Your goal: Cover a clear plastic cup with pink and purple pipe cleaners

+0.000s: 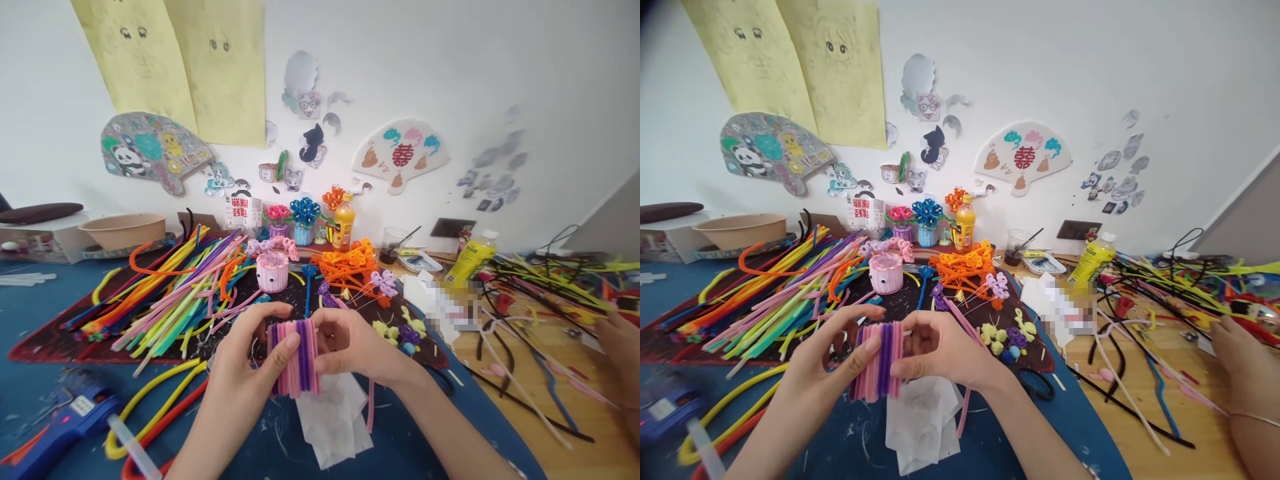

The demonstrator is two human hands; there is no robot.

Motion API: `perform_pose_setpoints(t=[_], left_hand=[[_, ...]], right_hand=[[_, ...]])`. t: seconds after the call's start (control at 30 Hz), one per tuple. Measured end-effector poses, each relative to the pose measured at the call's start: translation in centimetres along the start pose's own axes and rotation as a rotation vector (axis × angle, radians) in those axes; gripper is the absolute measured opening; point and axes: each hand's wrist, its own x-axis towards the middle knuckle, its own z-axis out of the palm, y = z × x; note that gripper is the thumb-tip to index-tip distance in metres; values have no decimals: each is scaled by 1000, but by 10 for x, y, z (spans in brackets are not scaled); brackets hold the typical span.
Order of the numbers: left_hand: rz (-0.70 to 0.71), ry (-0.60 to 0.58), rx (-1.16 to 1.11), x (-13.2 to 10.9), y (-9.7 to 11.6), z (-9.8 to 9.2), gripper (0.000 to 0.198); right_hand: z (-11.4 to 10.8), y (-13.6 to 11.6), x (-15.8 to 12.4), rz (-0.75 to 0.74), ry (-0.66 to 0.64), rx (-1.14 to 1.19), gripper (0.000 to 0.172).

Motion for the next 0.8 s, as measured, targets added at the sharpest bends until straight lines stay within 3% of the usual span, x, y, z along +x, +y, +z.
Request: perform_pose_setpoints(t=[0.1,0.23,0.33,0.57,0.8], left_hand=[[8,72,30,-1,-5,2,48],[-79,-26,-55,-7,-14,8,65],[-123,-91,-109,-11,-17,12,67],[-140,-108,-113,-9,-15,15,71],[-190,-122,-152,-10,-11,15,75]], right_hand=[[0,0,1,-69,75,-2,34],[2,-3,2,-143,144,-32,34],[2,-3,3,-145,121,-4,35],[0,2,4,-152,52,30,39],[0,-2,2,-173,152,-121,37]])
